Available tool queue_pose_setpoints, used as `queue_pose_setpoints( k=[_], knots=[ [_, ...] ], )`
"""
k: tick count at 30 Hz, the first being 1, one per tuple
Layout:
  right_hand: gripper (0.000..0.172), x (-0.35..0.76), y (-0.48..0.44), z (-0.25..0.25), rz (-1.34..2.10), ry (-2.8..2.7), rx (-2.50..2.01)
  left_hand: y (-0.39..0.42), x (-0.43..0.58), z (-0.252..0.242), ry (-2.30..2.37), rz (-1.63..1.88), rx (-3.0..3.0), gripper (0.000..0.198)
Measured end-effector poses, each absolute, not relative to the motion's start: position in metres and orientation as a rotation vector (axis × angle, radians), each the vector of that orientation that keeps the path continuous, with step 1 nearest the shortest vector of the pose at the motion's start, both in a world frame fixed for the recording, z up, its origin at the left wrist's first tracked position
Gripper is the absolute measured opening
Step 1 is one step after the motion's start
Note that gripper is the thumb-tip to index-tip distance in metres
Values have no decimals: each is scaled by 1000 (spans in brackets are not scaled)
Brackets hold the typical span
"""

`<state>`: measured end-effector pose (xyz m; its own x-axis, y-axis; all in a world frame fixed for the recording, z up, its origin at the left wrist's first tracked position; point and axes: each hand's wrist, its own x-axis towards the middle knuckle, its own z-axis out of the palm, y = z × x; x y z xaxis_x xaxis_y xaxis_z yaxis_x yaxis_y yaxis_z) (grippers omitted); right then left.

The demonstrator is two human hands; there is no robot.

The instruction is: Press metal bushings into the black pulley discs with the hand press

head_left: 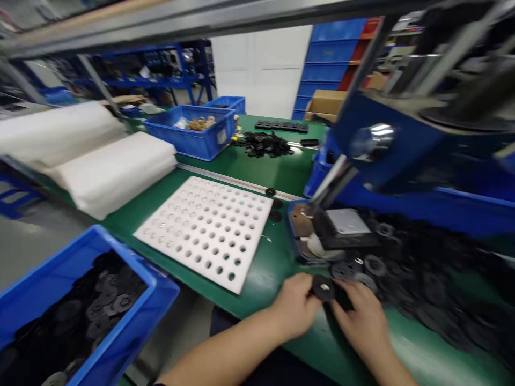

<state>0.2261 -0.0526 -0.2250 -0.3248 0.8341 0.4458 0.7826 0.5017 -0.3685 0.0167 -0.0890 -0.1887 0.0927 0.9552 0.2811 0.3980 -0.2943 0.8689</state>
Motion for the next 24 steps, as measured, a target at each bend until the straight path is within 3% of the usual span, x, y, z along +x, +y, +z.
queue_pose_setpoints(
  k=[24],
  knots=[
    [31,170,-68,-161,476,-1744,-1164,-93,-10,-163,1414,1140,1513,32]
  ],
)
